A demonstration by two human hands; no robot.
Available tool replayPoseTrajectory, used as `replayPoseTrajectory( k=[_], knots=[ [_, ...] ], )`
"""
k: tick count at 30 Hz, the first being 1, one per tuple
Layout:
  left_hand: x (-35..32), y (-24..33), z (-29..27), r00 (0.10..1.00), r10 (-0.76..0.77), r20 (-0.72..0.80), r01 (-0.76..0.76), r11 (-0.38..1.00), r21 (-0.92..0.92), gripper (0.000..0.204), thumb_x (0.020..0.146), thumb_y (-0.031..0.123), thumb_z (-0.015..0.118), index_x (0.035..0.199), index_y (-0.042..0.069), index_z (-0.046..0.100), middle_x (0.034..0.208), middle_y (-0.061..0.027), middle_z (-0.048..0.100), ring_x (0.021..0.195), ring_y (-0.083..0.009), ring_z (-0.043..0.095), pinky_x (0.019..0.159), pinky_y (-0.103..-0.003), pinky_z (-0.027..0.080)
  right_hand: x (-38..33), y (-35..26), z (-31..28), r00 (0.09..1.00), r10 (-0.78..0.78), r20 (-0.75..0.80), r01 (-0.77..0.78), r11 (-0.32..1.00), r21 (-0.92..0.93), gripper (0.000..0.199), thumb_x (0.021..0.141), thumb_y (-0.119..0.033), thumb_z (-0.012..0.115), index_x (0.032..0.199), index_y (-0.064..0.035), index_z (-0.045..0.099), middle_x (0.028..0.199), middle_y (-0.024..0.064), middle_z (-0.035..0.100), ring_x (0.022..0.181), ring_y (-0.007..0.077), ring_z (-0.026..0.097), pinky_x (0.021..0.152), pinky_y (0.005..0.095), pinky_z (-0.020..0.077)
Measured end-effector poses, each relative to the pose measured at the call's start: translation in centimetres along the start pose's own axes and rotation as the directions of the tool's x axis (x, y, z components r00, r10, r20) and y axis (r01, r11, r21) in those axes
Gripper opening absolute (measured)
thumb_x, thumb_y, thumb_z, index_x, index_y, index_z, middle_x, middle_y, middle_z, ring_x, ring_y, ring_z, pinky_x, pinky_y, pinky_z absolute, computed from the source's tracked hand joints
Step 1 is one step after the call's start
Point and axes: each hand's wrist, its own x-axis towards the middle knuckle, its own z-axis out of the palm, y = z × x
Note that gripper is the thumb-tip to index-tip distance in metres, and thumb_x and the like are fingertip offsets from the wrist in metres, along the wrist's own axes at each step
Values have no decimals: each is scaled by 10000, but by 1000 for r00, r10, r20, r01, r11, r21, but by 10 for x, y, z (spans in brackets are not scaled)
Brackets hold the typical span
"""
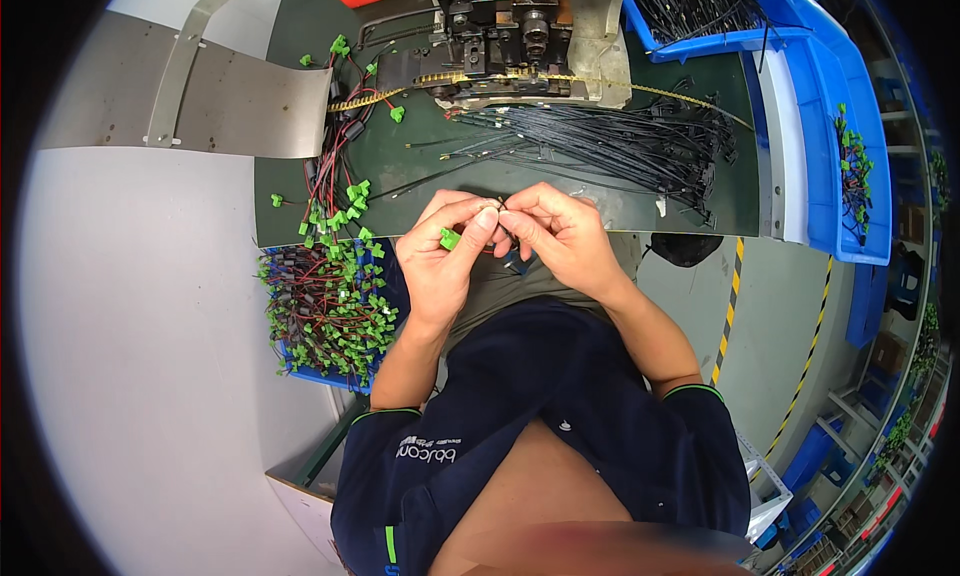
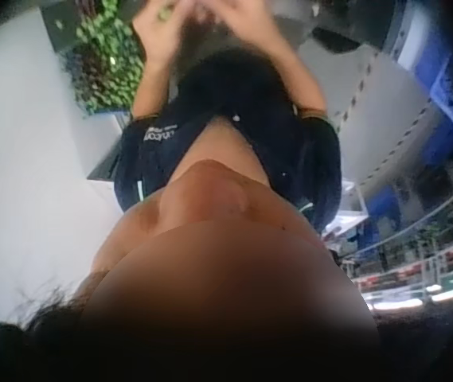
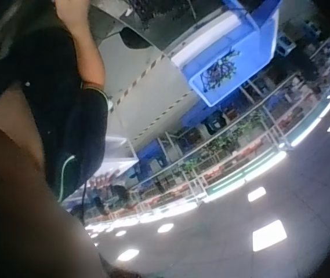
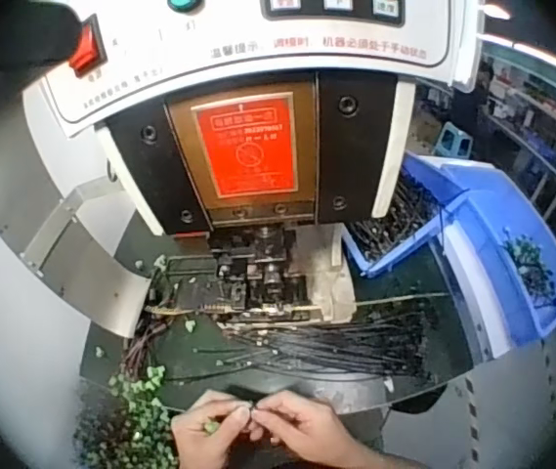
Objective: The person assembles and processes electrical wire harnesses by hand at a production workstation, working with wires and connectors from bins.
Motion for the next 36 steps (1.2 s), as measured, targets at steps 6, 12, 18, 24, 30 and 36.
replayPoseTrajectory(
  k=[6,12,18,24,30,36],
  knots=[
    [2,-1,-6,997,-79,-17,79,996,-35,118,972,-65,720,1087,-60,745,1052,-127,718,788,-151,708,723,-273,600,-1,-1,-2,998,33,-51,-29,996,79,124,1059,-91,671,1109,22,676,916,81,751,760,93,707,565,210,507],
    [4,4,-12,994,-75,74,77,997,-32,129,939,-115,726,1056,-61,733,1060,-139,715,892,-193,756,793,-299,636,-1,5,-2,993,48,-108,-37,994,108,128,1053,-86,684,1105,31,683,882,68,731,714,77,660,548,206,470],
    [6,9,-13,976,21,218,-50,991,127,179,932,-131,717,1101,-74,732,1075,-171,707,883,-231,761,769,-329,651,1,11,-3,994,46,-97,-27,983,184,103,1046,-54,687,1102,33,688,861,52,713,682,59,612,564,211,454],
    [7,8,-12,975,39,218,-73,986,152,149,944,-119,710,1084,-80,743,1062,-172,706,853,-226,758,743,-324,651,1,10,-4,992,81,-92,-68,987,143,87,1043,-33,683,1098,33,689,865,51,711,674,53,594,577,216,458],
    [2,7,-9,985,46,168,-69,988,135,122,961,-86,715,1080,-94,744,1052,-166,709,826,-210,753,715,-304,647,1,10,-3,996,37,-84,-25,990,139,77,1039,-18,679,1094,34,691,886,57,714,705,62,621,594,222,481],
    [-1,3,-9,1000,-15,-26,20,982,186,139,973,-61,721,1104,-87,760,1067,-161,706,804,-172,733,692,-282,638,-1,7,-1,993,-96,-63,93,995,-47,111,1018,-1,699,1112,58,702,934,79,731,747,80,659,620,236,520]
  ],
)
